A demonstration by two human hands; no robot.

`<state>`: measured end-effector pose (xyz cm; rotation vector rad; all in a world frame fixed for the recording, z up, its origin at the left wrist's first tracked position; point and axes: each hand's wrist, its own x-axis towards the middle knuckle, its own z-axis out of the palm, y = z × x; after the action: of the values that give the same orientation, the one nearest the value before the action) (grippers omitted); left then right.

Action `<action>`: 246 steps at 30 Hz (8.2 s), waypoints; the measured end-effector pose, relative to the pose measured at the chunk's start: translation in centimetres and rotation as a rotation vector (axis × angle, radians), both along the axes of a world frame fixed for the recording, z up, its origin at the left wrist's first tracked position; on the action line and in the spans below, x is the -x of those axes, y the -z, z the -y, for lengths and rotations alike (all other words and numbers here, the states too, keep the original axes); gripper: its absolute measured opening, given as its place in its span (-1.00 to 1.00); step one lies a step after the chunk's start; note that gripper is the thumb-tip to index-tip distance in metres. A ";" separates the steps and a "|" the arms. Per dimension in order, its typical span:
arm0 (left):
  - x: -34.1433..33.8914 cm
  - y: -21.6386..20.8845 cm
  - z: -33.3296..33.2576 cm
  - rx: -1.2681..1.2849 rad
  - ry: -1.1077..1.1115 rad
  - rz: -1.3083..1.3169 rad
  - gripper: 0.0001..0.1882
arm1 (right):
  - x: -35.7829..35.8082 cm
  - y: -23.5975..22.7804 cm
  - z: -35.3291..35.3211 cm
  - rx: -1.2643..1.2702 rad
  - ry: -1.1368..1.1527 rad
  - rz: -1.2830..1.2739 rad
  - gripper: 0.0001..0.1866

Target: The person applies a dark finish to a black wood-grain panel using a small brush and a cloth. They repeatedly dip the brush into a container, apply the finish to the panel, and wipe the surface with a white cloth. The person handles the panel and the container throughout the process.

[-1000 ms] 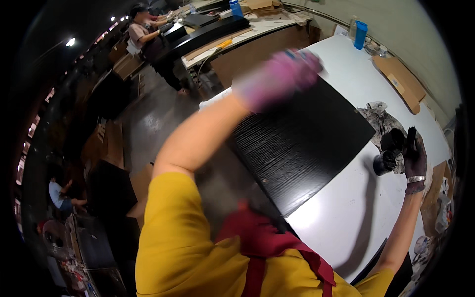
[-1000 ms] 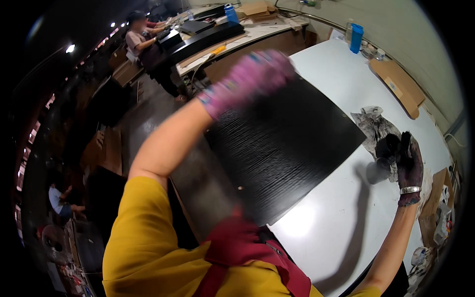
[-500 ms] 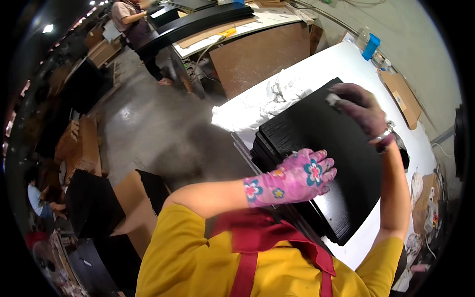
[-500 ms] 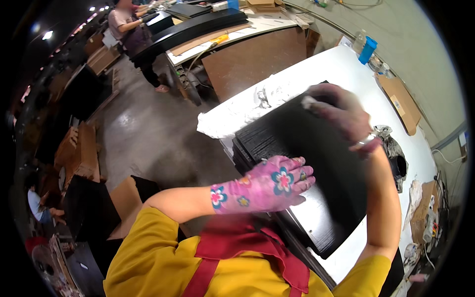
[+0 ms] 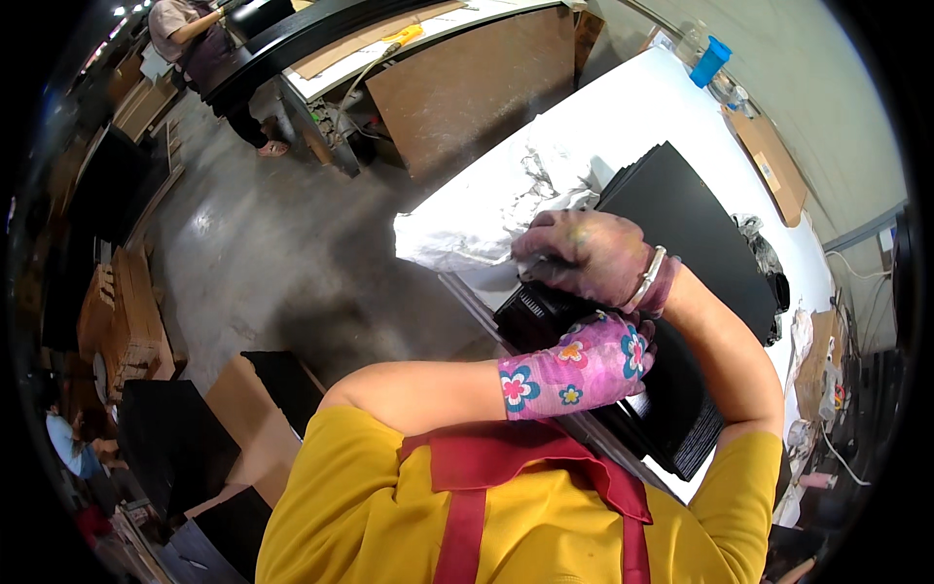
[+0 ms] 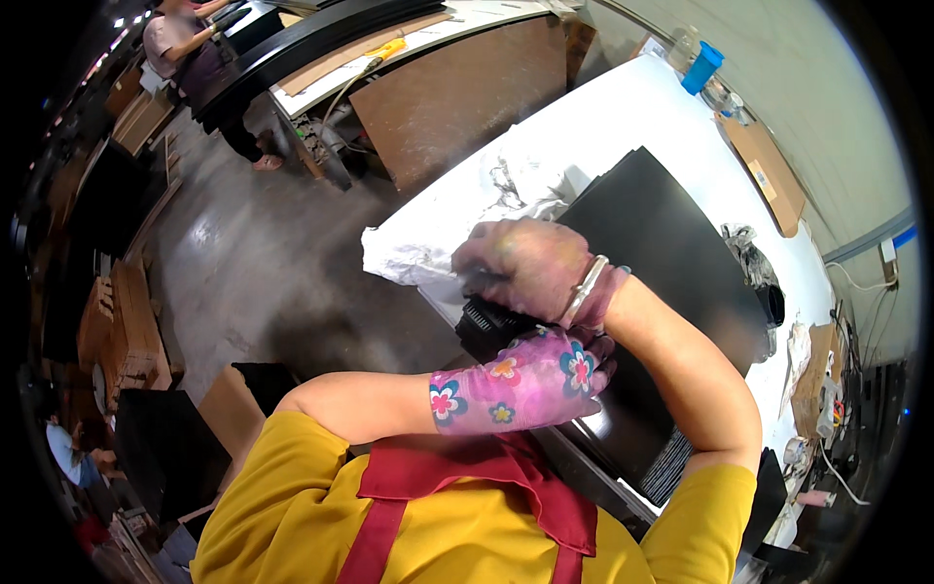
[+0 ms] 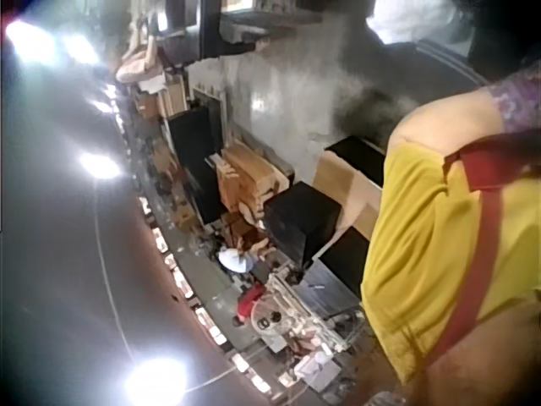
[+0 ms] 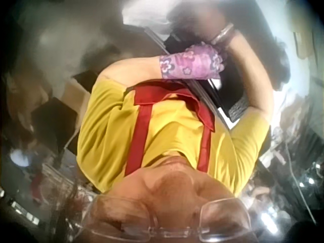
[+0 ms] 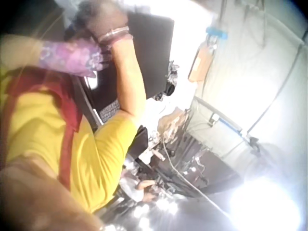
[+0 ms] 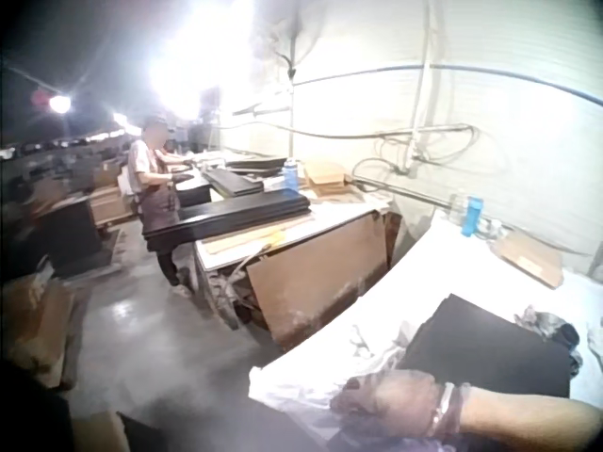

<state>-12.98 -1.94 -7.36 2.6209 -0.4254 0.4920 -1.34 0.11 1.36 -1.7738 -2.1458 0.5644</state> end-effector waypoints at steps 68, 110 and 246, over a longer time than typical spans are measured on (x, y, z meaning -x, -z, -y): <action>2.3 -10.5 -16.9 -0.183 -0.292 0.001 -0.50 | -7.9 6.7 26.6 -0.552 1.030 -1.115 -0.63; -8.9 -6.0 -24.6 0.215 -0.066 0.351 -0.60 | 5.9 6.0 12.4 -0.920 1.327 -1.222 -0.62; -40.7 -6.5 12.3 -0.869 0.366 0.111 -0.67 | 8.8 5.1 29.4 -1.024 1.598 -1.210 -0.53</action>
<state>27.76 -14.22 -0.83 3.1922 -1.3855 0.3763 -10.15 -29.33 -3.74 -1.2576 0.1411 -0.0394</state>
